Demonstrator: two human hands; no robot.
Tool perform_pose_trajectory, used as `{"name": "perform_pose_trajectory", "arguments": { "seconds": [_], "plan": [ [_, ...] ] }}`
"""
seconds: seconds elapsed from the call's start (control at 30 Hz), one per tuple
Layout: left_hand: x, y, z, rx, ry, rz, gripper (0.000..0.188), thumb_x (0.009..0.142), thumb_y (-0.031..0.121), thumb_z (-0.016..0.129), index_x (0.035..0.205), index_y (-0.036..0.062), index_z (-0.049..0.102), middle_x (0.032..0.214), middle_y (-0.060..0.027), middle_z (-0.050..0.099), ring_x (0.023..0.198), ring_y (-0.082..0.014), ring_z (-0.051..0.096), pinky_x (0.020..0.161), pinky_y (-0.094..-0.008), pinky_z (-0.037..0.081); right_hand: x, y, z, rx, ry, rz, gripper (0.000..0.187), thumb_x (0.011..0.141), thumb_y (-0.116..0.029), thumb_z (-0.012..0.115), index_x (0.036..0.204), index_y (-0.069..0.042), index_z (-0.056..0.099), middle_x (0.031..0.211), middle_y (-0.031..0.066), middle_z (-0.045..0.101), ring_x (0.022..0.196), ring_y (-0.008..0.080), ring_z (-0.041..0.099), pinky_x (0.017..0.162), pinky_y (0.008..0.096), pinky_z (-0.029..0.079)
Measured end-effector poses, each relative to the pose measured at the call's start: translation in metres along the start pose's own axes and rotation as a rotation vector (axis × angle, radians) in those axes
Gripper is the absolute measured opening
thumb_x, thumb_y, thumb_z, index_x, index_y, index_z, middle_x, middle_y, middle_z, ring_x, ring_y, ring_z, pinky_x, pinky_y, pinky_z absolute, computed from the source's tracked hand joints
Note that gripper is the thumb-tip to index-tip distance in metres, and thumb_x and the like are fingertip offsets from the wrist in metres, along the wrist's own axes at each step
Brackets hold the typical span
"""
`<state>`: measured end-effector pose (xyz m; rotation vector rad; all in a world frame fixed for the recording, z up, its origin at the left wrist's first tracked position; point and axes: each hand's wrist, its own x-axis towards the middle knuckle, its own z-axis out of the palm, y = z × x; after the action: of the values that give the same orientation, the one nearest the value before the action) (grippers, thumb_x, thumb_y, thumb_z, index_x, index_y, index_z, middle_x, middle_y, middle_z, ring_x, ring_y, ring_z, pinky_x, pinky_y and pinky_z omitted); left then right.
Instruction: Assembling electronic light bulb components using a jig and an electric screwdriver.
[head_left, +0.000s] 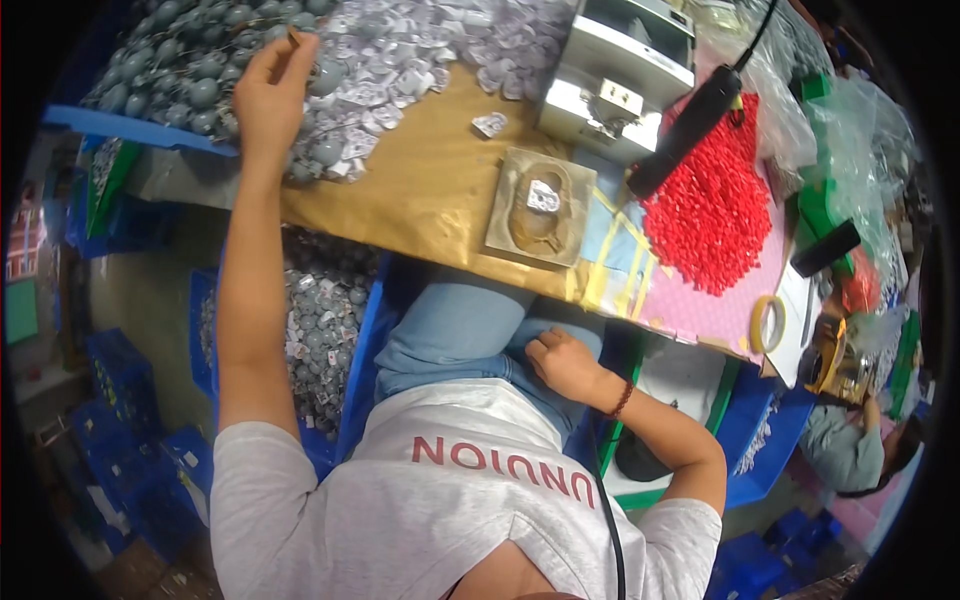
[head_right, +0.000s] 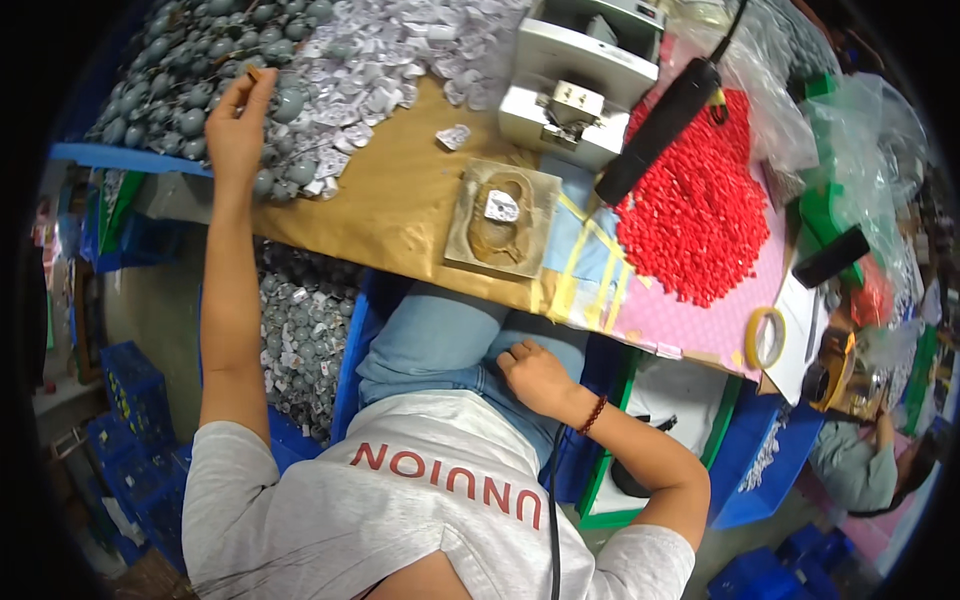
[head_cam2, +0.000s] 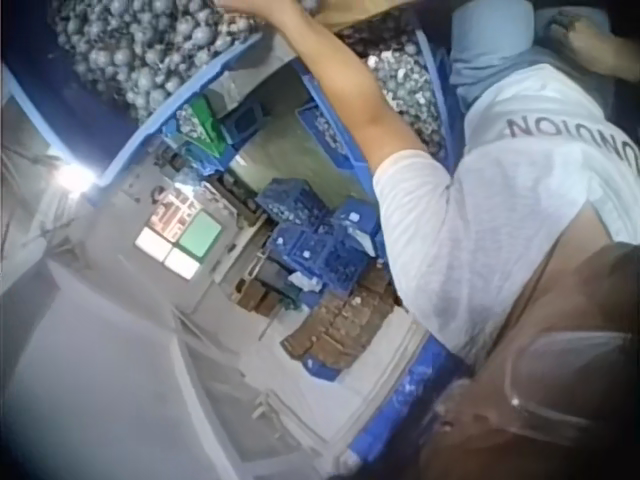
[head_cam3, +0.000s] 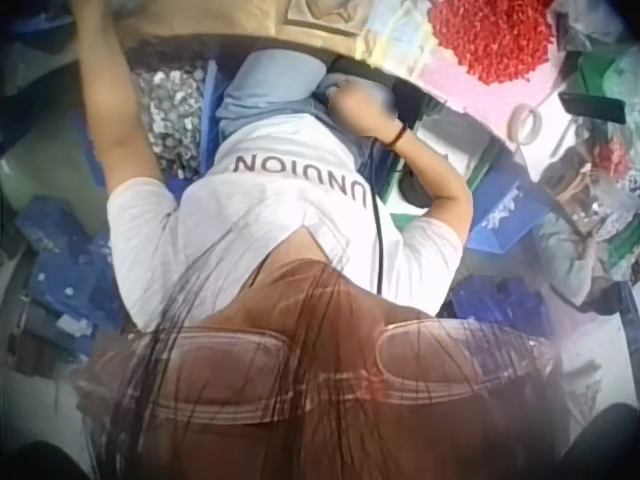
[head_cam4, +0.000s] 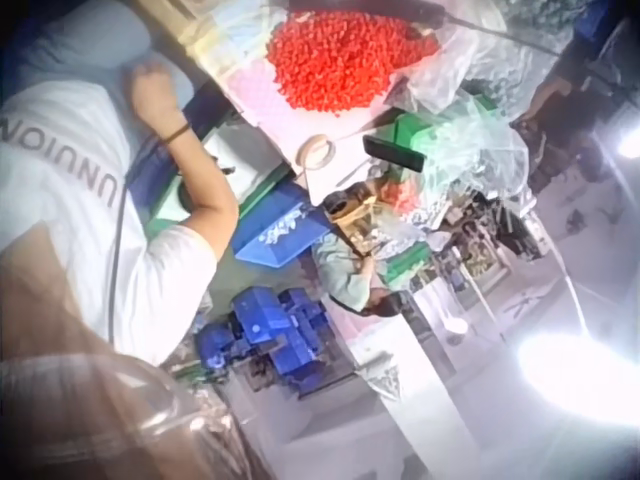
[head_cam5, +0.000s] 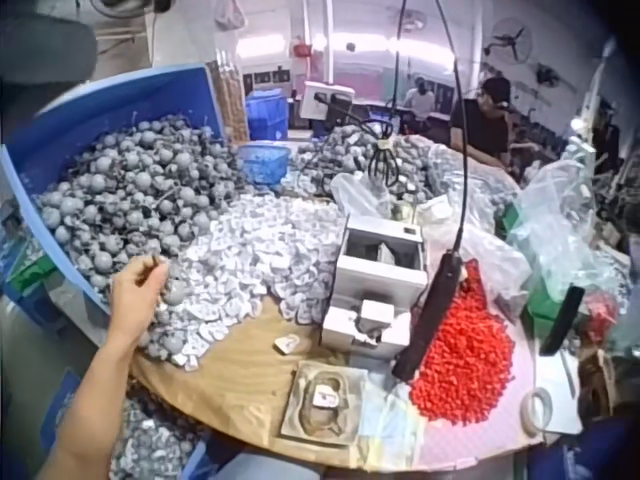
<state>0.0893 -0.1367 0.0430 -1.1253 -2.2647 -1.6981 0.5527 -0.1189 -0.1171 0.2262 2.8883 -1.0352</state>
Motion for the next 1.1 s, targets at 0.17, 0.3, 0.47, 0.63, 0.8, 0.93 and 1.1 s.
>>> {"name": "perform_pose_trajectory", "arguments": {
  "seconds": [0.17,0.3,0.47,0.63,0.8,0.93,1.1],
  "plan": [
    [-0.008,0.056,0.014,-0.335,-0.207,-0.103,0.029,0.103,0.025,0.059,0.111,-0.0003,0.070,0.100,-0.0075,0.073,0.101,-0.0149,0.068,0.092,-0.0272,0.053,0.044,-0.025,-0.105,0.370,0.423,-0.012,0.018,0.078,0.002,0.072,0.092,-0.005,0.063,0.085,0.0117,0.063,0.079,0.0312,0.062,0.071,0.0407,0.050],
    [-0.025,0.074,0.020,-0.515,-0.426,-0.086,0.031,0.105,0.026,0.054,0.113,-0.0009,0.067,0.090,-0.0054,0.068,0.093,-0.0150,0.067,0.084,-0.0268,0.052,0.102,0.008,-0.143,0.028,0.791,-0.195,0.020,0.076,0.000,0.076,0.091,-0.007,0.064,0.086,0.0073,0.066,0.082,0.0275,0.063,0.072,0.0388,0.049],
    [-0.068,0.114,0.007,-0.609,-0.772,-0.204,0.029,0.105,0.024,0.053,0.111,-0.0015,0.065,0.082,-0.0032,0.060,0.079,-0.0120,0.062,0.074,-0.0259,0.052,0.131,0.035,-0.138,-0.210,0.740,-0.255,0.017,0.078,-0.009,0.076,0.090,-0.008,0.065,0.094,0.0052,0.067,0.091,0.0262,0.062,0.078,0.0392,0.048],
    [-0.096,0.114,-0.003,-0.596,-1.046,-0.374,0.025,0.103,0.018,0.055,0.111,-0.0045,0.063,0.081,-0.0061,0.062,0.074,-0.0131,0.061,0.071,-0.0261,0.050,0.129,0.038,-0.138,-0.256,0.631,-0.257,0.020,0.078,-0.012,0.077,0.094,-0.008,0.066,0.102,0.0052,0.066,0.096,0.0272,0.060,0.082,0.0408,0.048],
    [-0.114,0.107,0.020,-0.702,-1.300,-0.492,0.032,0.106,0.022,0.045,0.110,-0.0043,0.063,0.081,-0.0046,0.062,0.075,-0.0127,0.060,0.069,-0.0252,0.049,0.123,0.026,-0.149,0.072,0.744,-0.211,0.025,0.081,-0.006,0.074,0.105,-0.006,0.066,0.107,0.0113,0.066,0.101,0.0309,0.062,0.088,0.0393,0.049],
    [-0.132,0.103,0.050,-0.851,-1.283,-0.696,0.028,0.106,0.023,0.046,0.108,-0.0012,0.060,0.080,-0.0038,0.060,0.074,-0.0132,0.060,0.067,-0.0248,0.049,0.107,-0.010,-0.162,1.036,0.458,-0.149,0.026,0.093,-0.004,0.066,0.118,0.000,0.060,0.112,0.0122,0.066,0.104,0.0197,0.063,0.091,0.0348,0.051],
    [-0.157,0.082,0.073,-1.021,-1.083,-1.067,0.026,0.104,0.023,0.051,0.114,0.0004,0.059,0.084,-0.0042,0.060,0.075,-0.0139,0.062,0.064,-0.0258,0.052,0.100,-0.010,-0.162,1.119,0.269,0.135,0.033,0.098,-0.008,0.065,0.126,0.005,0.054,0.107,0.0076,0.067,0.098,0.0107,0.064,0.086,0.0267,0.053]
  ]
}}
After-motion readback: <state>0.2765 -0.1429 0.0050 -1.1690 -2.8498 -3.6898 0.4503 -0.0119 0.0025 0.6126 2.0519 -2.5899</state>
